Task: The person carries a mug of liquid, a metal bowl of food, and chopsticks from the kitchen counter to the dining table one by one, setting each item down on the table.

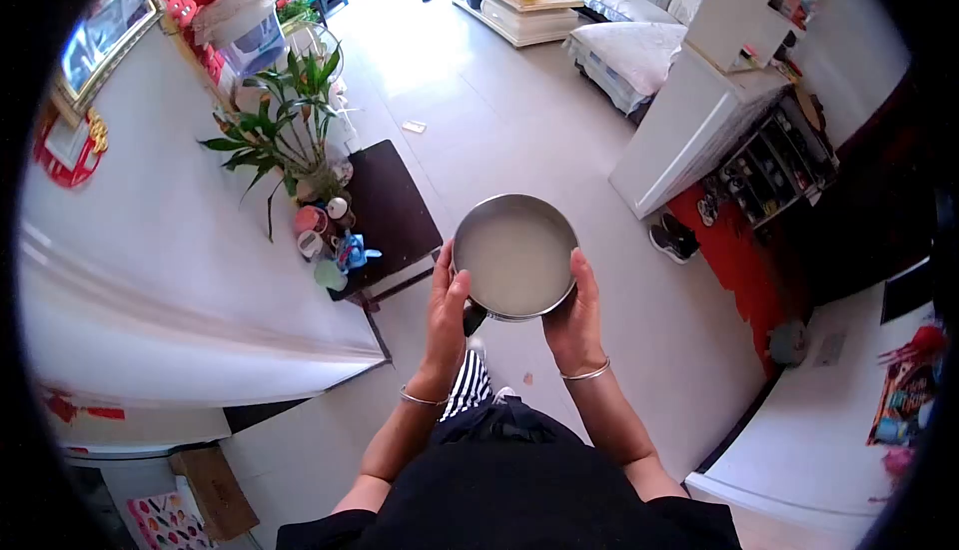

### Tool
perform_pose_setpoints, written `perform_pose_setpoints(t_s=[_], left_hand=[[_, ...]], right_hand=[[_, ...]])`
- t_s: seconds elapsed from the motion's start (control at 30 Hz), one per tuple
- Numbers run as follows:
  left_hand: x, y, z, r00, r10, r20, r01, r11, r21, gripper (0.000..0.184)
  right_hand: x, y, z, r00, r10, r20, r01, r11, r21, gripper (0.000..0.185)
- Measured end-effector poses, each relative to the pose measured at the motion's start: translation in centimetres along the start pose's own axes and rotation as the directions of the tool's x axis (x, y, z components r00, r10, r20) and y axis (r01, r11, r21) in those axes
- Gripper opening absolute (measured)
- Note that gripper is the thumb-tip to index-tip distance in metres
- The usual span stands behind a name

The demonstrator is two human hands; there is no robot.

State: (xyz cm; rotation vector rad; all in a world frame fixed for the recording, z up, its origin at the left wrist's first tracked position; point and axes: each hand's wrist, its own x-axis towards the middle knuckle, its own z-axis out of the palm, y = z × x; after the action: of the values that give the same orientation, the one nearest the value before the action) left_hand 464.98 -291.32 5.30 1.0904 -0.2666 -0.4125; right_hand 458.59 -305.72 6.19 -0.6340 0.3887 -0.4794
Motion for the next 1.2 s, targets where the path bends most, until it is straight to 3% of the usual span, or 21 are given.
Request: perform_pose_setpoints(t_s=[0.3,0.53,0.77,0.87,1.2], left_hand=[[21.7,-1.8,3.0,1.000,0.013,-0.020,-0.012,0.997,0.073,0.060],[38.8,-1.7,4.8,0.995,-0.054,0.083,0.046,0.993,0.104,0.059],[57.4,-4.7,7.6,1.000,0.004,0.020,-0.006,0.996,0.085,0.059],[63.8,-5.4,10.0,0.995,0.024,-0.096,-0.017,0.997,0.072,0.059],[85.7,-8.5,13.6,0.989,0.024,-0.149,-0.025,1.000,-0.004,0.057]], right_hand=[[21.4,-3.1,2.4,0.997,-0.060,0.050,0.062,0.997,-0.035,0.045],[37.5,-5.6,4.3,0.997,-0.069,0.032,0.069,0.998,0.013,0.048],[57.6,-8.2,5.9,0.997,0.003,0.080,-0.005,1.000,0.027,0.046],[65.4,-10.3,6.3,0.994,0.026,0.107,-0.028,0.999,0.015,0.044],[88.6,-14.5,8.0,0.988,0.106,0.108,-0.105,0.994,-0.013,0.043]])
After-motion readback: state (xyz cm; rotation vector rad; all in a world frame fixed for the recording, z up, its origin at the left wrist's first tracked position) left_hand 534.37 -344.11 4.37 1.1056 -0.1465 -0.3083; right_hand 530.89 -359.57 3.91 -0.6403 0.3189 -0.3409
